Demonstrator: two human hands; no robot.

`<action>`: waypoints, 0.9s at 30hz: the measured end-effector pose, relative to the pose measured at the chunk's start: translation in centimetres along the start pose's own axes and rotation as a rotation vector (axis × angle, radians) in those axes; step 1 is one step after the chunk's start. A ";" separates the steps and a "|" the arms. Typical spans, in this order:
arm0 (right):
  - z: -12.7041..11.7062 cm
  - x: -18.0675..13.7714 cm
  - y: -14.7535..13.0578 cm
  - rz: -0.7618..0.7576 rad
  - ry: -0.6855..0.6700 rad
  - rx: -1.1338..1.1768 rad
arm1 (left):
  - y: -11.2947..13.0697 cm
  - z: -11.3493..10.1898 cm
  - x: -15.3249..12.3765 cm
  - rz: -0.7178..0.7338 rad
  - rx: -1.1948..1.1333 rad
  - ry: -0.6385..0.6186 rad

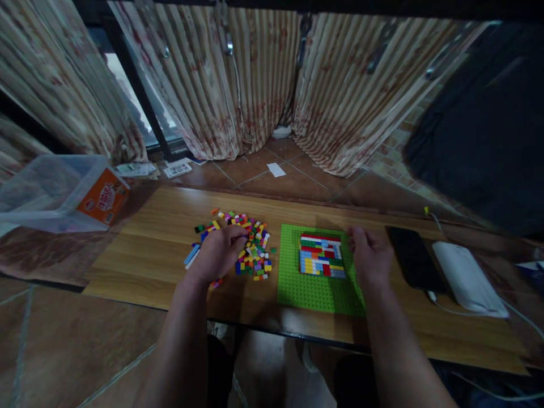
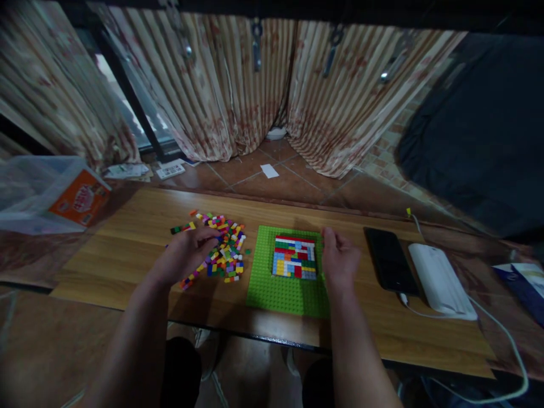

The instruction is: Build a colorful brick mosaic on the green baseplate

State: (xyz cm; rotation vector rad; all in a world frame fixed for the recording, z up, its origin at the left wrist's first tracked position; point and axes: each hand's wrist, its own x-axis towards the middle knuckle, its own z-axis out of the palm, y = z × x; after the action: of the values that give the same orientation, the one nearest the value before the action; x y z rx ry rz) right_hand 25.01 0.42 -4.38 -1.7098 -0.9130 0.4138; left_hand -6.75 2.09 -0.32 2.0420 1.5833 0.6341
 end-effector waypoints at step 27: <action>7.2 -10.8 -3.4 -0.736 -0.692 -0.247 | -4.3 -4.1 -1.7 -0.528 0.083 0.334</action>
State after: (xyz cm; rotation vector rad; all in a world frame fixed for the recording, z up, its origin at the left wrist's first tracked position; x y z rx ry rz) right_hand 11.97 -2.62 -5.52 -1.3054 -2.0712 0.3992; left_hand -12.90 1.68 0.08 1.5147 2.2597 0.7338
